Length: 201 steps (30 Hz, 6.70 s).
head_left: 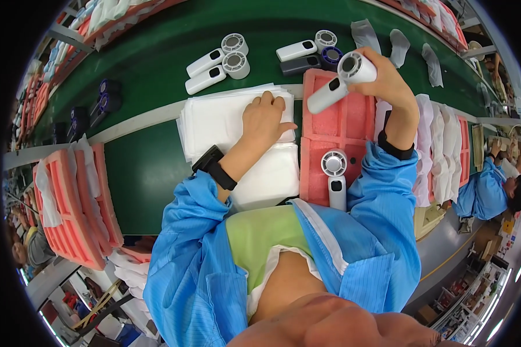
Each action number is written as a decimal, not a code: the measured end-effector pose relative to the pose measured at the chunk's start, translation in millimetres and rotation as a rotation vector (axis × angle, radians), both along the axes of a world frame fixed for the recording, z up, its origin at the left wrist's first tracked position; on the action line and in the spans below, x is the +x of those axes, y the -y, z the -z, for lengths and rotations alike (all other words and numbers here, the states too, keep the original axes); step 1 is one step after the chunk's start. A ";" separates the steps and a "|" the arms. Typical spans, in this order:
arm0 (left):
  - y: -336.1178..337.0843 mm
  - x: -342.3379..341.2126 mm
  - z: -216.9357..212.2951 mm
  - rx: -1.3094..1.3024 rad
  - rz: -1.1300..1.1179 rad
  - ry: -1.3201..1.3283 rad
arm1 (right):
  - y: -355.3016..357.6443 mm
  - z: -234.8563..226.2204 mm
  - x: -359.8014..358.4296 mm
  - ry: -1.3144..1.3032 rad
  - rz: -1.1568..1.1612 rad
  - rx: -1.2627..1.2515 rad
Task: The person wraps handheld fans and purple fan components in protective foam sheets and places them into a pink tray. This process is repeated for several items, handling them one at a time on a green conveyor belt.
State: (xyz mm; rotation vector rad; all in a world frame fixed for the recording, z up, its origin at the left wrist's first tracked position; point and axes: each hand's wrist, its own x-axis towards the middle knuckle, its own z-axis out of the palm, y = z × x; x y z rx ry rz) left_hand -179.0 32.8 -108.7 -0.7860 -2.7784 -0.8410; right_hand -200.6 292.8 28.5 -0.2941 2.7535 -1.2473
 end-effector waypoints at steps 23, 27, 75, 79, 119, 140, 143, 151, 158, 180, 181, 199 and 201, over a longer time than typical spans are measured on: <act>31.4 17.3 -113.5 1.436 0.015 0.663 | 117.5 12.7 36.9 -0.524 -0.159 0.013; 26.6 18.8 -114.5 1.436 -0.012 0.690 | 108.0 5.7 41.0 -0.410 -0.246 -0.006; 68.4 -41.2 -83.4 0.976 -0.255 0.128 | 89.5 16.0 -5.8 0.217 -0.199 -0.368; 40.4 -15.8 -47.2 0.496 -0.102 0.175 | 74.2 79.7 -131.4 -0.044 0.260 0.217; 40.6 -9.6 -4.3 0.300 0.009 0.375 | 20.4 26.8 -19.8 0.187 0.013 0.100; 50.9 -11.6 1.2 0.342 0.019 0.397 | -122.1 71.7 -122.8 0.563 0.142 -0.119; 51.2 -15.5 0.2 0.322 0.038 0.380 | -109.2 49.7 -103.5 0.551 0.156 0.016; 55.4 -16.6 -1.2 0.360 0.035 0.403 | -108.3 58.0 -82.3 0.477 0.160 0.711; 63.1 -13.6 -4.9 0.548 -0.027 0.449 | -80.7 5.5 -52.5 -0.124 0.335 0.104; 47.6 -15.2 -111.6 1.530 -0.004 0.422 | 125.9 -19.0 30.3 -0.616 -0.202 -0.139; 47.2 -18.3 -108.5 1.563 0.035 0.468 | 120.3 -18.5 27.2 -0.644 -0.177 -0.127; 6.8 -10.4 -120.9 0.801 0.148 -0.256 | 110.7 -10.6 33.0 -0.774 0.041 0.061; 6.7 -5.8 -123.1 0.819 0.089 -0.215 | 110.9 -7.6 32.5 -0.773 0.027 0.074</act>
